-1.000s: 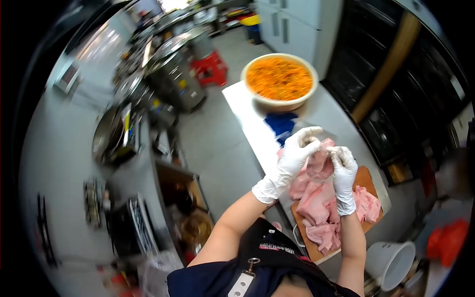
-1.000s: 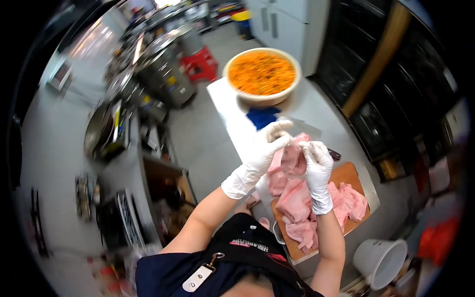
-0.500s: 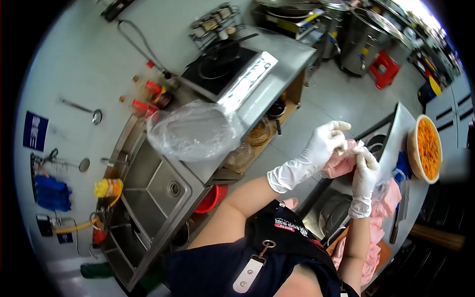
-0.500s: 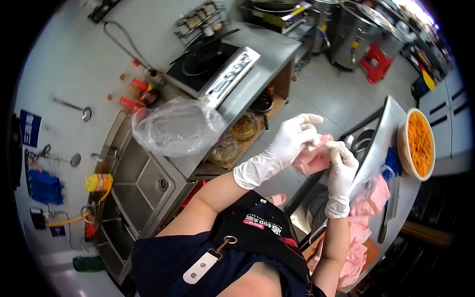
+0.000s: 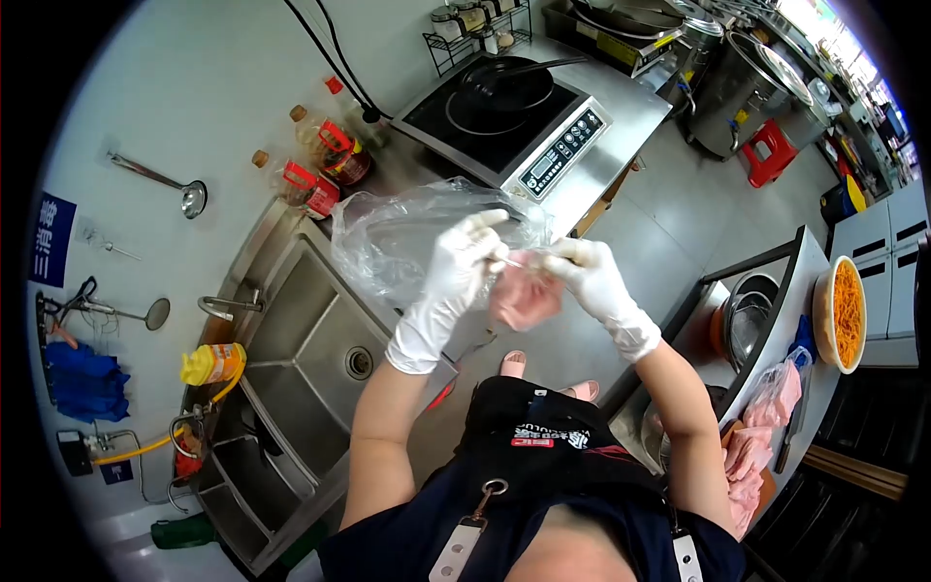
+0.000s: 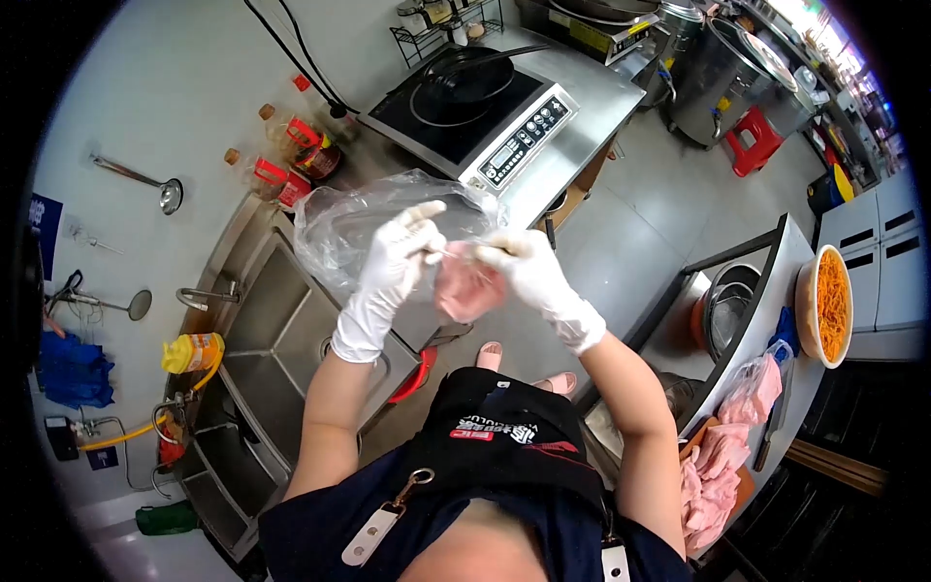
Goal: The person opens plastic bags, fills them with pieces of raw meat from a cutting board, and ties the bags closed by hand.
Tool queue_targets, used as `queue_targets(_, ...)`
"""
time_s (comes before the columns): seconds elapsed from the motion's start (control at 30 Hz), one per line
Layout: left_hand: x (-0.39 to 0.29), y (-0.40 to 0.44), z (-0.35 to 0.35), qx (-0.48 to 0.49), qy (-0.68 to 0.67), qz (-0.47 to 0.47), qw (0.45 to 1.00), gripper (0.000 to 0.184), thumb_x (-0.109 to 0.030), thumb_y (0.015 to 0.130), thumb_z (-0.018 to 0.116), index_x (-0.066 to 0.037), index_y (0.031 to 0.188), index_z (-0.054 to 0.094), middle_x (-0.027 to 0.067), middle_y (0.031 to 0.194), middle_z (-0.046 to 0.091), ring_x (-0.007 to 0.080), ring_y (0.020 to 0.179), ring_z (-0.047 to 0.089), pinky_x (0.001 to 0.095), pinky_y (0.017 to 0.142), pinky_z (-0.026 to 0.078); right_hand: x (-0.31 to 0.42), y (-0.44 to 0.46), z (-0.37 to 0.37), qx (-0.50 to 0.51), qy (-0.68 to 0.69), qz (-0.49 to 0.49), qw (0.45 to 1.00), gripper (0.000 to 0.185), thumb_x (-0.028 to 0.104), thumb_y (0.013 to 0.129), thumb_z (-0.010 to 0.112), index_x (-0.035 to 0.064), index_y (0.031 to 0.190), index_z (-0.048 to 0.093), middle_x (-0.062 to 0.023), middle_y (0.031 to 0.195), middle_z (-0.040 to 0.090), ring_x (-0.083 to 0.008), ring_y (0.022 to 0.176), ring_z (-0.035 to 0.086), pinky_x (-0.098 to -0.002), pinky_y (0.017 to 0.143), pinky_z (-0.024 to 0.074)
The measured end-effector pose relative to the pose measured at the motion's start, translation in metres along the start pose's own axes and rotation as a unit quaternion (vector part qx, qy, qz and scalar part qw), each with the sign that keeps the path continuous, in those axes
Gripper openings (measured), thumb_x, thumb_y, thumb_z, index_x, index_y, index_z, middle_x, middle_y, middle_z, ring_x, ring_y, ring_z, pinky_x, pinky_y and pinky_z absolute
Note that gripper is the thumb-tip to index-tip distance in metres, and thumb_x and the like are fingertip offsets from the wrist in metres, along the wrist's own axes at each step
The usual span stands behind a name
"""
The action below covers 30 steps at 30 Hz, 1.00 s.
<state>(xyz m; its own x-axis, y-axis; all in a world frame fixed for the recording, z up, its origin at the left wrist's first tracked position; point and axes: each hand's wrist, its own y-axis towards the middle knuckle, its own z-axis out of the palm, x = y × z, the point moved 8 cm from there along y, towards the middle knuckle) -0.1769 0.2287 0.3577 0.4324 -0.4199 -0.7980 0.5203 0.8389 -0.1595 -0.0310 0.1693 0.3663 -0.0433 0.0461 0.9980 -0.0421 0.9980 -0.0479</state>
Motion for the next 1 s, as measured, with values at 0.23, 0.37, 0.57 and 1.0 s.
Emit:
queue_targets(0.23,-0.016,0.042,-0.102,-0.053,0.225,0.069,0.970,0.029,0.000,0.089,0.053,0.008,0.117,0.048,0.0020,0.076,0.060,0.0080,0.068,0.058,0.0196,0.066,0.048,-0.040,0.086,0.059,-0.027,-0.047,0.038,0.998,0.013,0.008,0.086,0.062,-0.0010,0.092,0.069,-0.0040,0.076,0.068,-0.0089,0.065,0.059,-0.0234,0.061,0.0479)
queue_targets(0.37,0.049,0.080,-0.173,-0.085,0.424,0.085,0.898,0.025,0.003,0.083,0.054,0.002,0.107,0.058,0.0009,0.073,0.059,0.0068,0.067,0.055,0.0214,0.064,0.047,-0.186,0.136,0.081,-0.058,0.002,0.128,0.990,0.009,0.003,0.084,0.063,-0.0018,0.090,0.067,-0.0052,0.074,0.066,-0.0107,0.060,0.057,-0.0242,0.055,0.0471)
queue_targets(0.57,0.050,0.093,-0.205,-0.067,0.384,0.052,0.920,0.022,0.001,0.081,0.058,0.001,0.103,0.061,-0.0029,0.077,0.058,0.0043,0.067,0.050,0.0201,0.062,0.044,-0.194,0.160,0.085,-0.126,-0.044,0.043,0.990,0.008,-0.002,0.082,0.062,-0.0014,0.078,0.056,-0.0045,0.066,0.058,-0.0102,0.060,0.054,-0.0259,0.053,0.0449)
queue_targets(1.0,0.071,0.111,-0.259,-0.113,0.442,-0.035,0.889,0.028,0.007,0.082,0.045,0.003,0.105,0.060,0.0049,0.082,0.062,0.0110,0.069,0.055,0.0218,0.062,0.046,-0.168,0.149,0.072,-0.145,-0.030,0.028,0.989,0.014,-0.003,0.079,0.058,-0.0002,0.090,0.066,-0.0086,0.079,0.065,-0.0143,0.071,0.058,-0.0284,0.064,0.0470)
